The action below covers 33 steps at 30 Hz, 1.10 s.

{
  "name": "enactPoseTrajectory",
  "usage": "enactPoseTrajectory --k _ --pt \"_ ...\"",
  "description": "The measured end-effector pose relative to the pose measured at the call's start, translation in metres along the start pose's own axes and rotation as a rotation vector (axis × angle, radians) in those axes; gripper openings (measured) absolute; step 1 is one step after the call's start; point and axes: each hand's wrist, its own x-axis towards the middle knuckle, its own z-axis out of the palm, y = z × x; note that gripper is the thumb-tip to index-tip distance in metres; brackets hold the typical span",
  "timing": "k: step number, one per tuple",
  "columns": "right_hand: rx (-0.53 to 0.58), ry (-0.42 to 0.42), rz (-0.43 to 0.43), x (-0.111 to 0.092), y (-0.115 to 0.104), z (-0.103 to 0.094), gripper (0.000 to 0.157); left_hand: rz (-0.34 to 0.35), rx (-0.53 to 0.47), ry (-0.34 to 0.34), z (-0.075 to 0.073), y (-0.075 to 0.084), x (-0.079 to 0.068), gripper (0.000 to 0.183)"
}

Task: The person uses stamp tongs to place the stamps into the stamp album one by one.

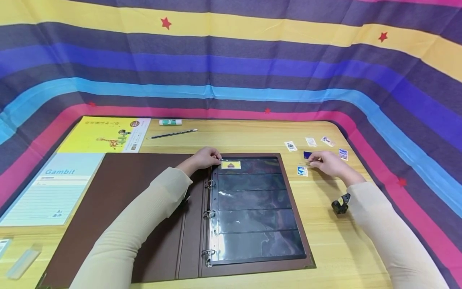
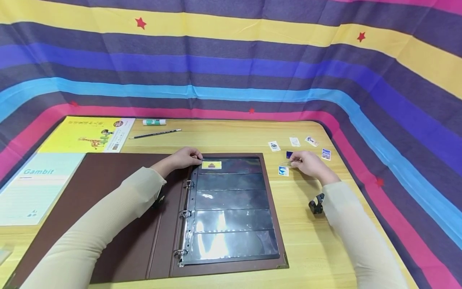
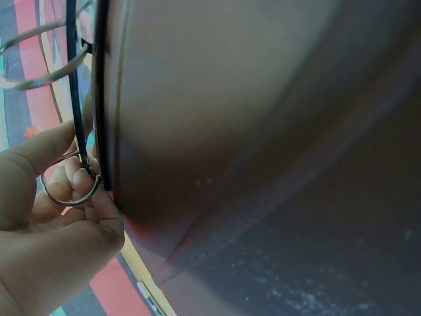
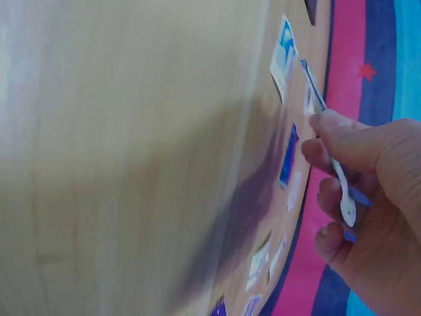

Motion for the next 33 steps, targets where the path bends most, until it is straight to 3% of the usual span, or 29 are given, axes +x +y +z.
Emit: enactPoseTrajectory --k 10,19,24,33 --pt "-0.033 -0.126 0.009 -0.013 0.007 -0.010 0.005 0.007 0.007 0.000 0.000 -0.002 0.000 0.012" --pt "0.008 -0.038 -0.082 -0.002 0.003 -0.002 0.005 0.003 0.005 0.012 0.000 -0.003 -0.001 0.013" --pt "-0.001 -0.049 -0.121 0.001 0.001 0.003 0.006 0.001 -0.011 0.005 0.002 -0.003 0.001 0.012" --pt "-0.076 -0.071 -0.119 0.001 0.000 0.001 0.011 0.006 -0.012 -0.001 0.000 -0.001 0.000 0.013"
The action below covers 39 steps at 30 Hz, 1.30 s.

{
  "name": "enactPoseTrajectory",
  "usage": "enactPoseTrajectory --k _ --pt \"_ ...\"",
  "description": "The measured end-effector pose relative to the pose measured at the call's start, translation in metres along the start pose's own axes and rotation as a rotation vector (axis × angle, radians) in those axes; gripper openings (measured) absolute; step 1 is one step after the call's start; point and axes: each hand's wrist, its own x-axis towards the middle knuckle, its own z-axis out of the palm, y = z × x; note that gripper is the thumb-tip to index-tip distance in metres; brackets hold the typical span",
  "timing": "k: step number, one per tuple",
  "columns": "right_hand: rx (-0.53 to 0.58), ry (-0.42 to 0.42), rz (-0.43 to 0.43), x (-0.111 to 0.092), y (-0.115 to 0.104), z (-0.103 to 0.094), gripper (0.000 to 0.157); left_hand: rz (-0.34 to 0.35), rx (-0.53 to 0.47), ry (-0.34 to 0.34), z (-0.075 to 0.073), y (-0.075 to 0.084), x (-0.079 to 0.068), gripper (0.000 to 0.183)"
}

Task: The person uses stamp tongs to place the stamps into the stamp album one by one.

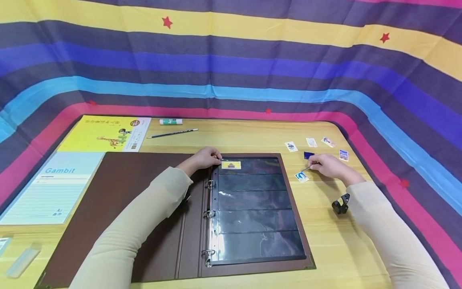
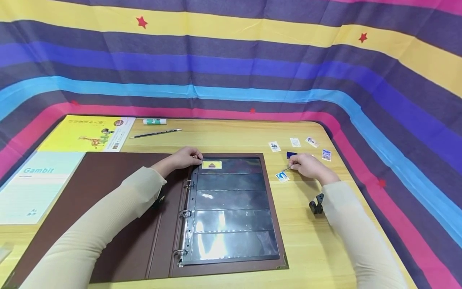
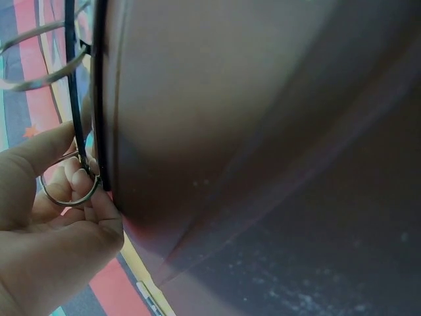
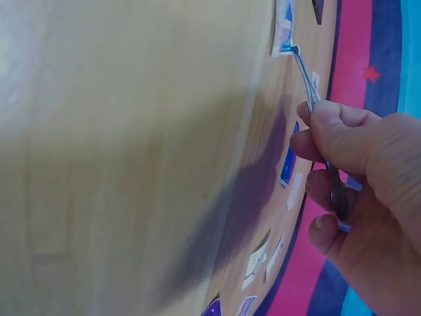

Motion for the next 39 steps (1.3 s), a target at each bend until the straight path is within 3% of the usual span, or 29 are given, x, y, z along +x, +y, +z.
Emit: enactPoseTrajectory --k 9,17,31,39 --pt "0.007 0.032 0.094 0.003 -0.011 -0.010 0.005 0.010 0.020 0.002 0.000 -0.001 0.001 0.014" --pt "0.033 0.140 0.122 0.034 -0.046 -0.014 0.006 0.004 0.016 -0.002 0.000 0.000 0.000 0.015" --pt "0.002 0.235 0.222 0.101 -0.101 0.022 0.008 0.014 0.018 -0.008 -0.001 -0.002 0.001 0.013" --pt "-0.024 0.201 0.227 0.114 -0.113 0.034 0.007 0.016 0.007 -0.010 -0.002 -0.003 0.002 0.013"
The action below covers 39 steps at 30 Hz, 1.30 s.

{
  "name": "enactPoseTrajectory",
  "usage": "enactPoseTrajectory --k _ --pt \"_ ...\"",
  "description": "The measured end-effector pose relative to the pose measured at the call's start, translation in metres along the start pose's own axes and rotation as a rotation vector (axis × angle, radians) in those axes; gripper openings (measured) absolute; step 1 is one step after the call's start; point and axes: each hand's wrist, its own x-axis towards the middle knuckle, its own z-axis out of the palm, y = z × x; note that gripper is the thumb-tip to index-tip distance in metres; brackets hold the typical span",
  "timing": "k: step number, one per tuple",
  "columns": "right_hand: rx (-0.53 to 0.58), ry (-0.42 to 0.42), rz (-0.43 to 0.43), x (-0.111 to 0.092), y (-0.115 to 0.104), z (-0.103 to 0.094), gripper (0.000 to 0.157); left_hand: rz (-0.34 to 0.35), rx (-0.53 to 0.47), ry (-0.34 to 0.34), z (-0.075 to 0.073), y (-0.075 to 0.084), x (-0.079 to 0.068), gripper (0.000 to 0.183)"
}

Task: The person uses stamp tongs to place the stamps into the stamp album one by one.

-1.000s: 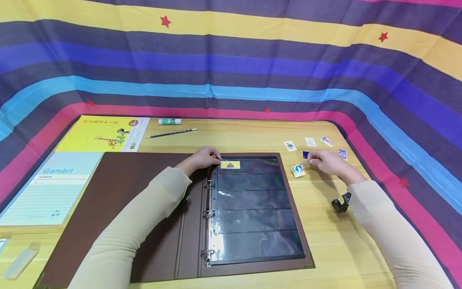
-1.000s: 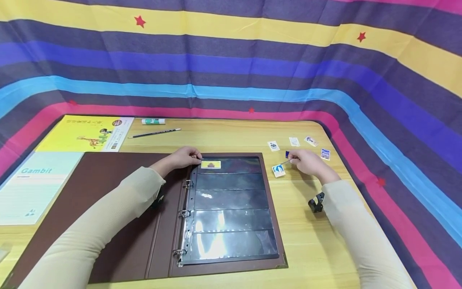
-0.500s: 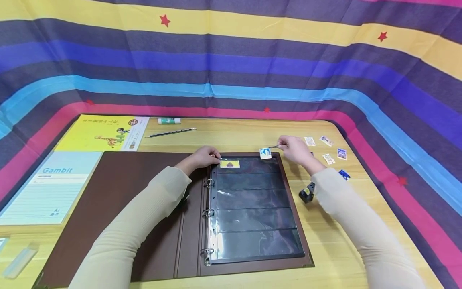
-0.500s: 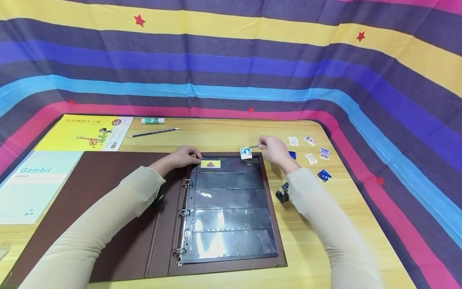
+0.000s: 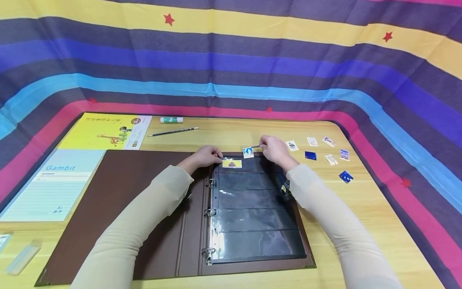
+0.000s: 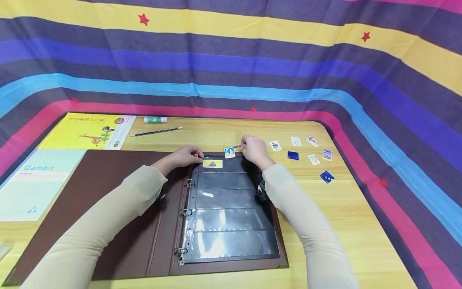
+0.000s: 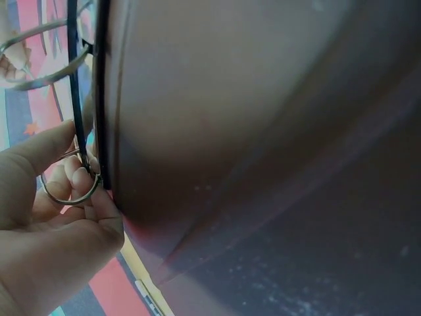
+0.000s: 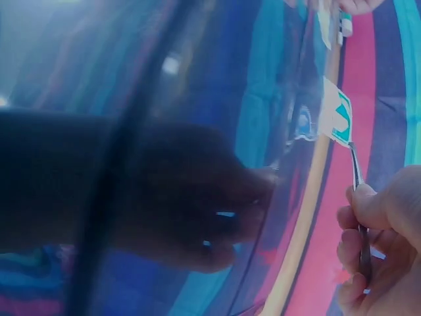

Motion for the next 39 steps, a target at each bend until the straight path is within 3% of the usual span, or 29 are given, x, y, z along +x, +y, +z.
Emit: enactPoseTrajectory --k 7,12,25,39 --pt "-0.020 -0.062 -0.051 -0.013 0.002 0.004 0.008 0.000 -0.008 0.002 0.000 0.000 0.000 0.013" --pt "-0.031 -0.108 -0.042 -0.019 0.003 0.001 0.008 -0.004 -0.005 0.004 0.000 0.001 0.000 0.013" --pt "-0.017 -0.108 -0.129 -0.011 0.007 -0.003 0.007 -0.016 -0.025 0.000 0.001 0.002 0.000 0.012" --pt "-0.014 -0.135 -0.112 -0.012 0.009 -0.003 0.009 -0.002 -0.005 0.013 0.001 0.000 0.000 0.011"
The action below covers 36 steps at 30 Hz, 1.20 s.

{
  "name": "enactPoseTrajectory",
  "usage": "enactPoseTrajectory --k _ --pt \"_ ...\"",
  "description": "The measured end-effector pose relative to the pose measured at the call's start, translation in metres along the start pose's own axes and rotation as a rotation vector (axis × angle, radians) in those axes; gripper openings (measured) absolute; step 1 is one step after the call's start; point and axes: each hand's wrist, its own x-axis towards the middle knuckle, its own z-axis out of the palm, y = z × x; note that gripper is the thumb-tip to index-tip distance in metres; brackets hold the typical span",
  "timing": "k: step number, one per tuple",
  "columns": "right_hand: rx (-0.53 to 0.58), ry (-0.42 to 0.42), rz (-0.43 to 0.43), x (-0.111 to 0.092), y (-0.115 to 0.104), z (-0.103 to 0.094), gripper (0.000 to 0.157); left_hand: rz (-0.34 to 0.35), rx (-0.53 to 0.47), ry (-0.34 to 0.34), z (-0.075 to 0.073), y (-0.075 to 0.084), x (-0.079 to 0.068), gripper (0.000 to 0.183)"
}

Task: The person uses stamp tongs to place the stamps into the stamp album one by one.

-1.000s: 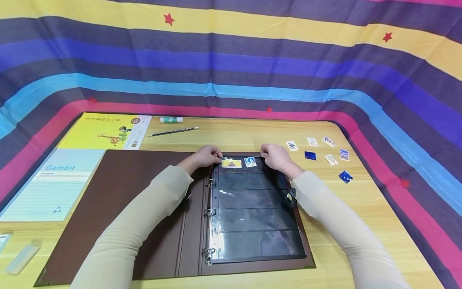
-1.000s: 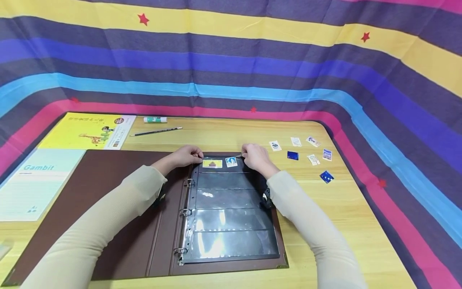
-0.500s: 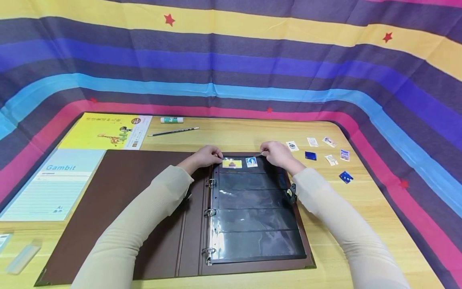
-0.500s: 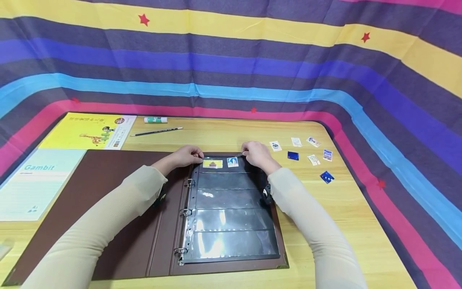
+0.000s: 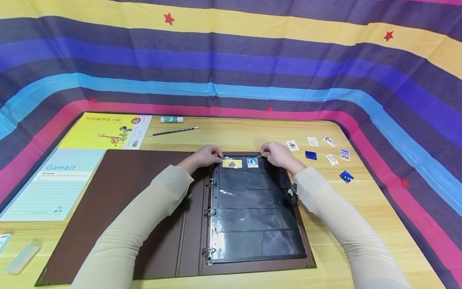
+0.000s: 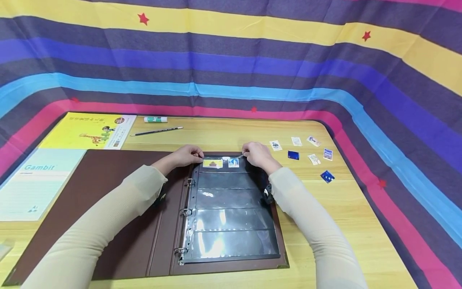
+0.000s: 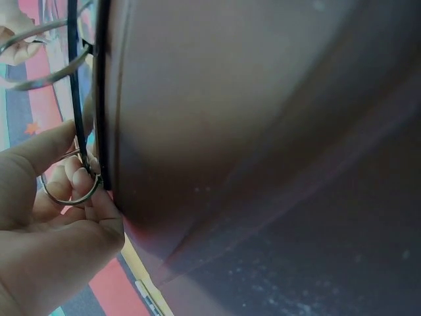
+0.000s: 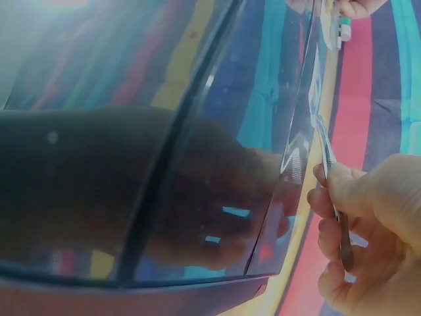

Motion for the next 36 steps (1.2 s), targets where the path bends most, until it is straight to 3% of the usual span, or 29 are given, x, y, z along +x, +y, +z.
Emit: enactPoseTrajectory --k 10,16,23,29,36 --pt "0.144 0.077 0.078 -0.015 0.024 -0.016 0.008 -0.011 0.009 -0.014 0.000 0.001 -0.002 0.011" --pt "0.197 0.130 0.154 -0.037 0.064 -0.030 0.012 -0.010 0.016 -0.013 -0.001 0.001 -0.002 0.012" --pt "0.145 0.176 0.248 -0.065 0.118 -0.039 0.013 -0.016 0.010 -0.010 -0.001 0.001 -0.003 0.012" --pt "0.088 0.137 0.330 -0.081 0.143 -0.040 0.016 -0.021 0.004 -0.009 0.000 0.001 -0.002 0.013" --pt "0.109 0.077 0.349 -0.090 0.147 -0.037 0.015 -0.028 -0.013 -0.010 0.001 0.001 -0.001 0.013"
